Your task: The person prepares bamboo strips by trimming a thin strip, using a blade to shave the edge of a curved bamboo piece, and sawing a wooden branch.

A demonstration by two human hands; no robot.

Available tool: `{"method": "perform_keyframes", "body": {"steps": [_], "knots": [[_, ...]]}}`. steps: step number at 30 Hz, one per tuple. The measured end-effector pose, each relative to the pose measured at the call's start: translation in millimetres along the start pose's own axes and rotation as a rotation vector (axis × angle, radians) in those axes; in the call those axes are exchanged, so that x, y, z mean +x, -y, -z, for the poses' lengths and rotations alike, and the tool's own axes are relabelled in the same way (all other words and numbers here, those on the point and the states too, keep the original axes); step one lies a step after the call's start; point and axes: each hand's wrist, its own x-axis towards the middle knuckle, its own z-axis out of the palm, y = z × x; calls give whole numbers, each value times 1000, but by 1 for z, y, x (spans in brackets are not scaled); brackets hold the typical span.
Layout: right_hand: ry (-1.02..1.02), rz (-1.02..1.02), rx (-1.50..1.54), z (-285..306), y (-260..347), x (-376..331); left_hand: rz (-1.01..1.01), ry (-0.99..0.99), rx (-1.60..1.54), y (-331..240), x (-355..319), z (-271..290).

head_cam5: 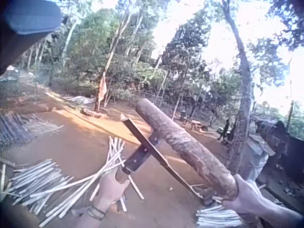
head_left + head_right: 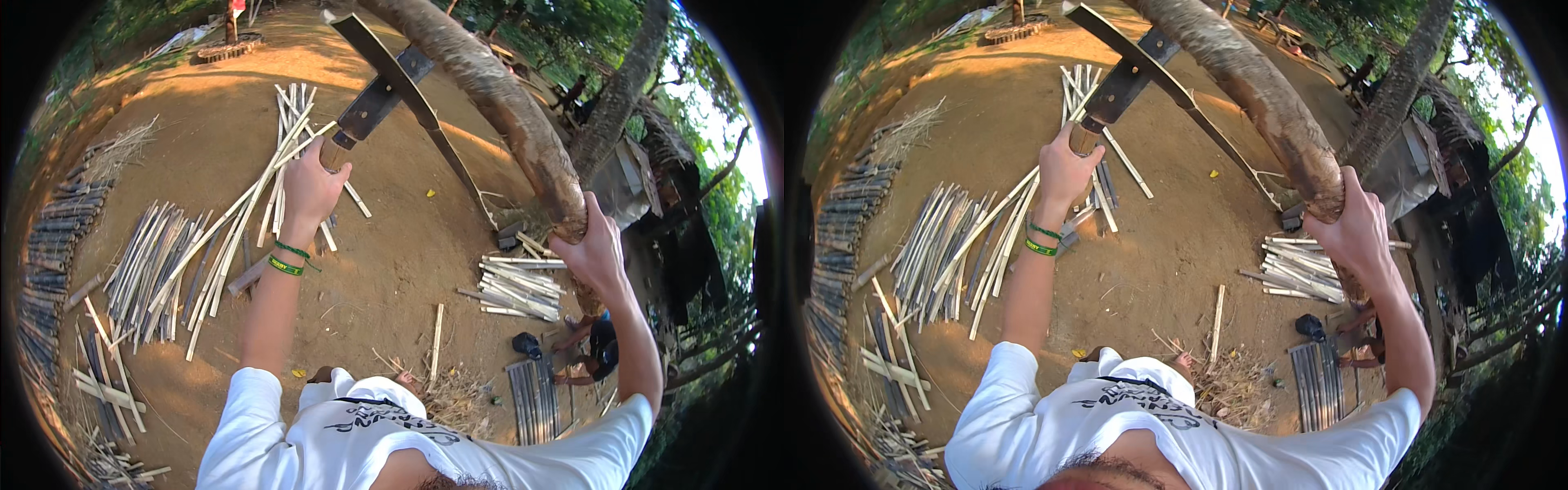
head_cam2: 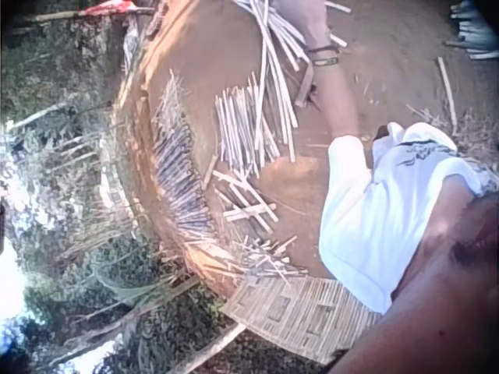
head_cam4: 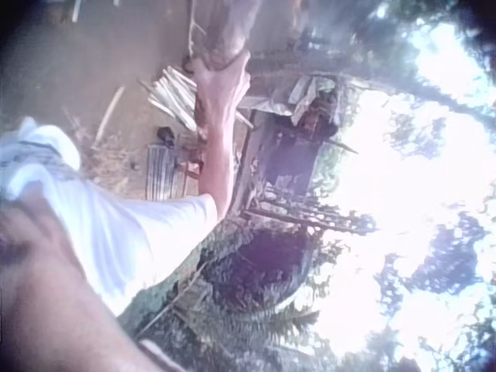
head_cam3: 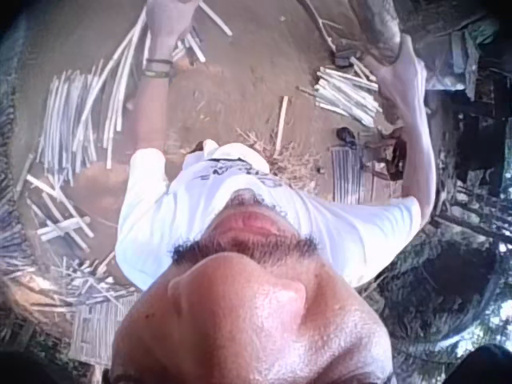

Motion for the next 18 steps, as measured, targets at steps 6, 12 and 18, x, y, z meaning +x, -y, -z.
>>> {"method": "perform_keyframes", "body": {"steps": [6,12,18], "knots": [[-369,47,203,67,23,-16,-54,92,-26,-44,-5,-24],[-491,47,298,77,26,-30,-88,47,-74,-81,-12,-21],[-53,-215,9,46,-6,-39,-37,174,105,-84,-28,-32]]}}
